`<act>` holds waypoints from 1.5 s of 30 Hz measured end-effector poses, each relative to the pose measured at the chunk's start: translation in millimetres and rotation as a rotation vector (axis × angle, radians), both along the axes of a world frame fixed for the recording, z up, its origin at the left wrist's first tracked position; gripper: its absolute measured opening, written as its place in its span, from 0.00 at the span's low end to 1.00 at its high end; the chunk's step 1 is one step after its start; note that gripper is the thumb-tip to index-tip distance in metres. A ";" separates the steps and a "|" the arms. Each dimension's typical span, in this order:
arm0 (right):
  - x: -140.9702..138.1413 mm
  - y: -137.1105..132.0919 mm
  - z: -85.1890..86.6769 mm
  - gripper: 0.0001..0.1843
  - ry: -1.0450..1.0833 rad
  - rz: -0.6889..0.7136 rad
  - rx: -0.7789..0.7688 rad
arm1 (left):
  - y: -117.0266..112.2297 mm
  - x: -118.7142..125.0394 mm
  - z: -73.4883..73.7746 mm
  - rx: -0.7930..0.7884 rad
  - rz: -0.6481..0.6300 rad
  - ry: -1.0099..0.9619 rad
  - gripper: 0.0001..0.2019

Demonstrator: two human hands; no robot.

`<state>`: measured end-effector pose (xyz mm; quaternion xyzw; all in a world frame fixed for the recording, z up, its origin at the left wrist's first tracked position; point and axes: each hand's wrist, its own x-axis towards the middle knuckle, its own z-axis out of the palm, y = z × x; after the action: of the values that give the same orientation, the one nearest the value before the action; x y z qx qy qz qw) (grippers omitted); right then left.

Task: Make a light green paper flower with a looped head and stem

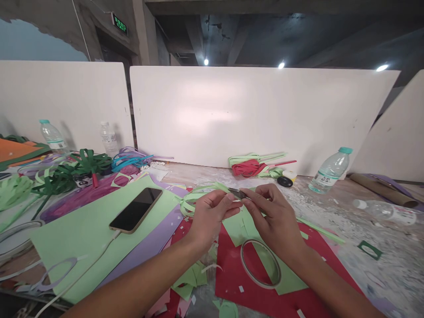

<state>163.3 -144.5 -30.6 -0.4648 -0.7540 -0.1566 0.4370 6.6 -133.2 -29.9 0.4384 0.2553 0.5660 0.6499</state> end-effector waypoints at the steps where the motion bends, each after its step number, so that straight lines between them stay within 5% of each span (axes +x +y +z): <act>1: 0.0 0.1 -0.3 0.16 0.000 0.001 0.000 | 0.2 0.2 -0.2 0.001 -0.003 -0.006 0.11; 45: -7.7 -9.2 2.4 0.14 0.102 0.111 -0.039 | -1.5 2.0 -3.8 0.275 -0.057 0.221 0.10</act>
<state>155.6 -153.6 -28.2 -0.4380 -0.7583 -0.0937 0.4737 8.5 -134.7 -33.7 0.5897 0.2330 0.5254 0.5674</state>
